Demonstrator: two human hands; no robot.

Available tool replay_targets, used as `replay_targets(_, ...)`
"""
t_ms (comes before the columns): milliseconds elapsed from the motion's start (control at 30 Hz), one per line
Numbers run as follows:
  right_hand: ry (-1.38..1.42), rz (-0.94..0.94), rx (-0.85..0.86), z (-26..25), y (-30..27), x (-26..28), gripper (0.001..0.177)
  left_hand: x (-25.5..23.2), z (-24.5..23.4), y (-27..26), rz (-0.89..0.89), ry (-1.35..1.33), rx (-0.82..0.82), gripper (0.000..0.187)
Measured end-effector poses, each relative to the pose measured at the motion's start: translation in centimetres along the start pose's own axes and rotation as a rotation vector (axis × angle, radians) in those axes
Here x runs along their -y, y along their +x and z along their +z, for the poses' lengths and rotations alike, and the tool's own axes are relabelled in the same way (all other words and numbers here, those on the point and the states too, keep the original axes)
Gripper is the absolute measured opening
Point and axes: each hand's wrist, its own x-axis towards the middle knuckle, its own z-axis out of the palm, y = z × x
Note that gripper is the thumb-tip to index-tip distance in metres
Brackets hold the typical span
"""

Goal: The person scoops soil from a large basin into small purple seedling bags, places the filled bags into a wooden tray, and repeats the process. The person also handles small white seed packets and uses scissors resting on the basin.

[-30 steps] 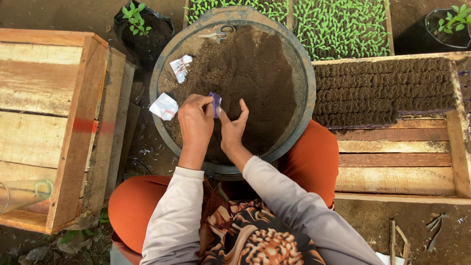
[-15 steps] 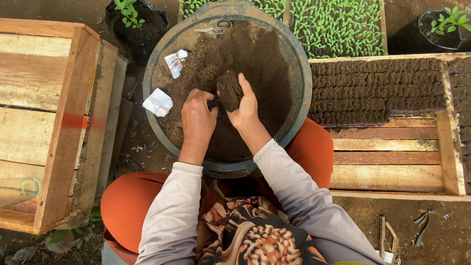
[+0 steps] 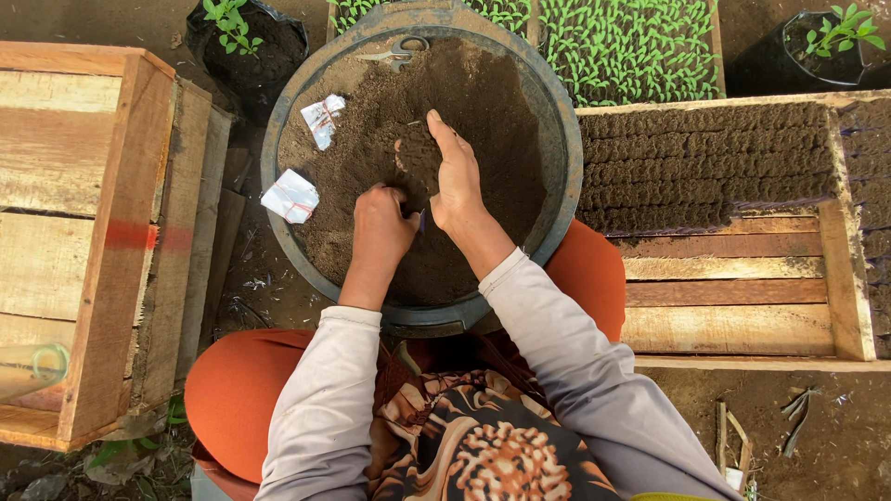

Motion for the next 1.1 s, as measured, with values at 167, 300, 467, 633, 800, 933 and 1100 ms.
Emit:
replay_targets(167, 0.07, -0.079, 0.097, -3.7, 4.1, -5.6, 0.047, -1.8, -1.7, -0.8, -0.005, -0.094, -0.016, 0.024)
replay_targets(300, -0.038, -0.19, 0.261, -6.3, 4.6, -7.5, 0.031, -2.5, -2.3, -1.1, -0.002, -0.117, -0.026, 0.024)
replay_targets(467, -0.823, -0.22, 0.318, -8.4, 2.3, -6.0, 0.019, -2.6, -2.4, -1.0, -0.035, -0.125, -0.005, 0.028)
replay_targets(633, -1.212, -0.144, 0.423, -8.6, 1.2, -5.7, 0.025, -2.1, -2.2, -1.0, -0.065, -0.155, -0.013, 0.029)
replay_targets(800, -1.224, -0.25, 0.419, -8.2, 1.0, -3.7, 0.012, -2.5, -3.8, -1.6, -0.046, -0.214, -0.004, 0.04)
replay_targets(933, -1.114, -0.315, 0.52, -9.0, 0.9, -1.5, 0.009, -2.0, -4.3, -1.6, 0.014, -0.368, 0.125, 0.059)
replay_targets(1100, -0.934, -0.334, 0.577, -7.3, -0.6, 1.5, 0.009, 2.6, 0.2, -0.3, -0.051, -0.702, 0.33, 0.045)
